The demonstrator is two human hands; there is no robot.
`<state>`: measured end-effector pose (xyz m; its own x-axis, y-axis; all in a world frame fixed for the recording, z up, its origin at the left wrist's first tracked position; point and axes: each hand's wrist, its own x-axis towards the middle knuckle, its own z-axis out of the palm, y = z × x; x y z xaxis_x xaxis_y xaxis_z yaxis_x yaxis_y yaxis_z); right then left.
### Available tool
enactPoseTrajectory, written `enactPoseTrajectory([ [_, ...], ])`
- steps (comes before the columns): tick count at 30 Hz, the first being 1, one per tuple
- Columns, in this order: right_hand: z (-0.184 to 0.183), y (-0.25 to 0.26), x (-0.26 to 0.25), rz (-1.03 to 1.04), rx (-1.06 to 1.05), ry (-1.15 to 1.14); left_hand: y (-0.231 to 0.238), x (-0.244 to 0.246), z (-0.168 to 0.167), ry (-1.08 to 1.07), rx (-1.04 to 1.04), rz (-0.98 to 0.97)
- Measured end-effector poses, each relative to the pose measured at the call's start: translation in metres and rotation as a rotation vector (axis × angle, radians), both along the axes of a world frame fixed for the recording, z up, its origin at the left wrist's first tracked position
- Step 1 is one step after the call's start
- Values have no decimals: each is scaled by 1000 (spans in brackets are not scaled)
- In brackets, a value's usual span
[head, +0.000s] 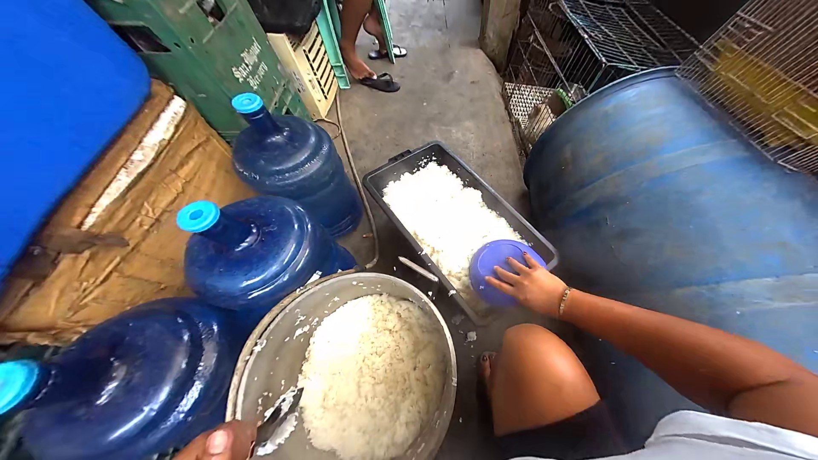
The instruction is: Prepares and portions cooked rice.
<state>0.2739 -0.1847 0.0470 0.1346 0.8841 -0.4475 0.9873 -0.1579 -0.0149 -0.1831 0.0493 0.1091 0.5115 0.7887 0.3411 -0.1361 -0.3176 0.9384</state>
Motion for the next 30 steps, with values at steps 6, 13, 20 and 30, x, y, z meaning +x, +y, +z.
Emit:
enactPoseTrajectory([
  [6,-31,12,13,-2,69,-30,-23,-4,15,31,-21,111],
  [13,112,99,10,-117,145,-127,-15,-12,12,10,-102,135],
  [20,178,151,-141,295,572,108,-4,-3,7,-53,-156,109],
  [30,-32,243,-217,403,-41,110,-6,-8,13,-51,-136,145],
])
